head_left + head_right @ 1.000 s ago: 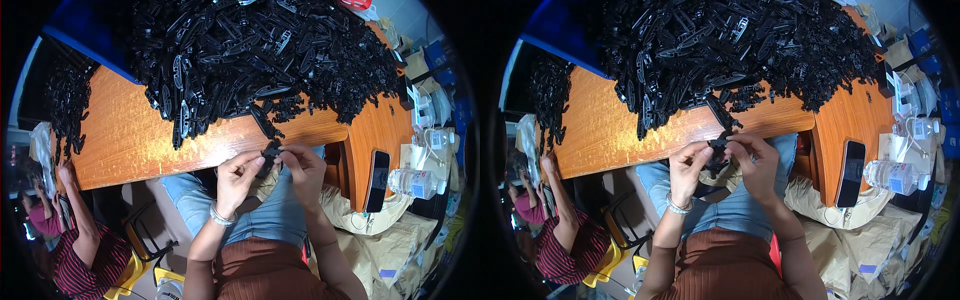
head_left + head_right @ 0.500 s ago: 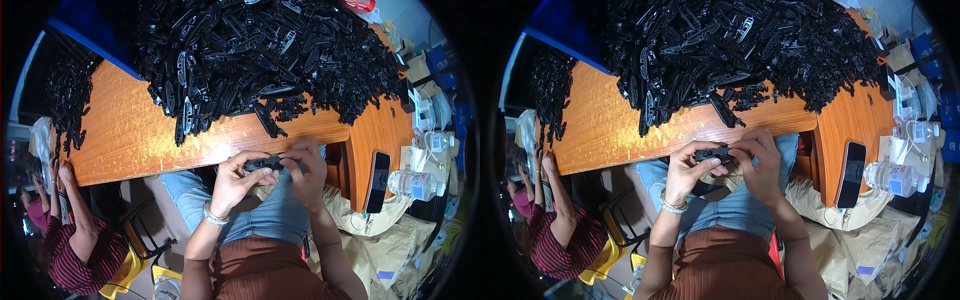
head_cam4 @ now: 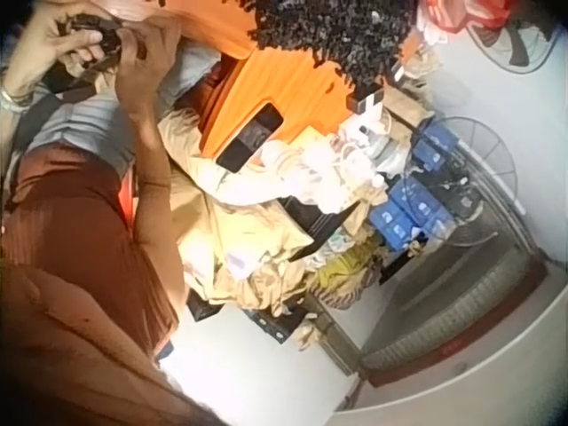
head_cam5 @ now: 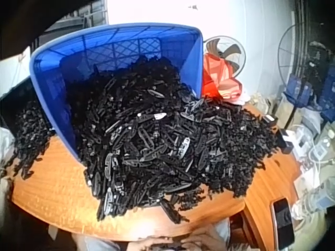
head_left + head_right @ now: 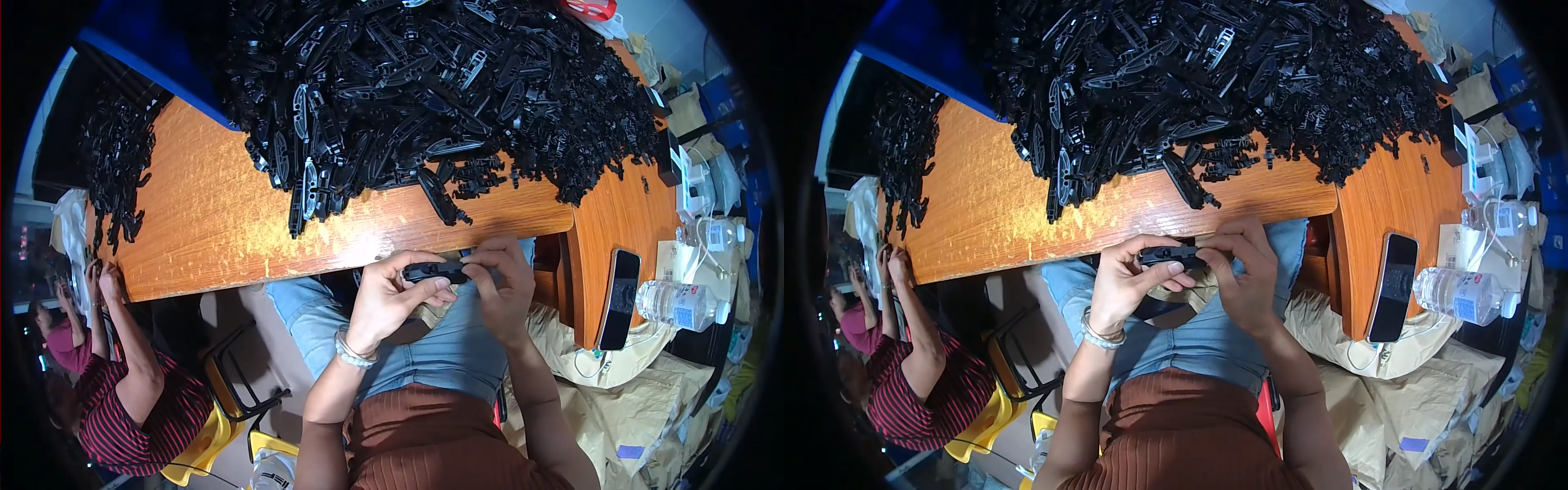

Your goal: Assembling small black plastic hardware components at a workbench.

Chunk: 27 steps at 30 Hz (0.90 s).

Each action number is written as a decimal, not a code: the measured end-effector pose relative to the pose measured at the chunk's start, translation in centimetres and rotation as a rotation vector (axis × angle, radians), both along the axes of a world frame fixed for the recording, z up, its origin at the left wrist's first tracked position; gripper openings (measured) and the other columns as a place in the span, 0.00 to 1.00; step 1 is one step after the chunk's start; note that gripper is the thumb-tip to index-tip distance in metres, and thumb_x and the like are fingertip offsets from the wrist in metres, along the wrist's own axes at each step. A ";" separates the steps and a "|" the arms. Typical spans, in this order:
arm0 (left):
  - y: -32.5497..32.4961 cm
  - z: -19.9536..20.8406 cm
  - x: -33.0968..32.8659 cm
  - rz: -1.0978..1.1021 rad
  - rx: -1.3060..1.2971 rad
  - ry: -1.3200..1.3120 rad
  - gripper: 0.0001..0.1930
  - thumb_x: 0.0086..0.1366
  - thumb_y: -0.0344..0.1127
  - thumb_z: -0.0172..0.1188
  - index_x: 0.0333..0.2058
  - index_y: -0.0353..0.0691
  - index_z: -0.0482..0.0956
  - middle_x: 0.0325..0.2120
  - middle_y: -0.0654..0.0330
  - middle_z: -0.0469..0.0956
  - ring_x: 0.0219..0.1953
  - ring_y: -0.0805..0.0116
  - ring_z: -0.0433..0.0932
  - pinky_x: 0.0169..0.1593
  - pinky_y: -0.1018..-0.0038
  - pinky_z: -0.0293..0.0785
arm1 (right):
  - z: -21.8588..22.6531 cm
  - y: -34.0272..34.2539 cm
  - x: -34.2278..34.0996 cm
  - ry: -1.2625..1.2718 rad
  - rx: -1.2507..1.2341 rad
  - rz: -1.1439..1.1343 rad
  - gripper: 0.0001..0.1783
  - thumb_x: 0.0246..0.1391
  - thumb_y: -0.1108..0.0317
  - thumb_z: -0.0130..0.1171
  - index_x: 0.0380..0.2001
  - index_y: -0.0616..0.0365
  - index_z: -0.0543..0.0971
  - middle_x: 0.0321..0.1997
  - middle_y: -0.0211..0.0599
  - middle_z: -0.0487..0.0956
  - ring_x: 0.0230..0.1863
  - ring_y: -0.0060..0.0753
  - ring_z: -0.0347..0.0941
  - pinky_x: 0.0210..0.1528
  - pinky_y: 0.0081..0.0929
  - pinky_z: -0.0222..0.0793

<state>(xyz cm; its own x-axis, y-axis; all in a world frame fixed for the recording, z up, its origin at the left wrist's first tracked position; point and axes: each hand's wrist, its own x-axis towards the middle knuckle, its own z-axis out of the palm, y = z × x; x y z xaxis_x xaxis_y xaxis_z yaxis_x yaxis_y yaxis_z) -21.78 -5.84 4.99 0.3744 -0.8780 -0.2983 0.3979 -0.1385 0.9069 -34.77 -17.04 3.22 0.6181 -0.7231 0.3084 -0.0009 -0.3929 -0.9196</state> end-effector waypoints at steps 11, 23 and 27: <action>0.5 -0.6 0.0 0.039 -0.060 0.022 0.11 0.59 0.20 0.56 0.42 0.27 0.72 0.29 0.50 0.79 0.32 0.66 0.81 0.34 0.79 0.79 | 0.1 0.6 0.3 0.075 -0.171 0.019 0.06 0.41 0.82 0.59 0.27 0.64 0.77 0.34 0.37 0.70 0.36 0.30 0.68 0.39 0.23 0.63; 0.8 -1.4 -0.9 0.167 -0.214 -0.615 0.10 0.49 0.26 0.63 0.33 0.36 0.76 0.23 0.61 0.74 0.24 0.77 0.71 0.29 0.80 0.68 | -2.0 1.8 -1.2 0.116 0.479 0.229 0.16 0.52 0.75 0.53 0.45 0.67 0.73 0.42 0.36 0.75 0.43 0.24 0.69 0.48 0.20 0.63; 0.9 -0.9 -1.3 0.124 -0.121 -0.548 0.11 0.46 0.27 0.61 0.31 0.36 0.75 0.23 0.60 0.75 0.24 0.72 0.74 0.29 0.79 0.70 | -1.6 2.0 -1.1 0.129 0.394 0.262 0.14 0.54 0.76 0.49 0.45 0.69 0.72 0.40 0.34 0.74 0.40 0.21 0.68 0.45 0.17 0.62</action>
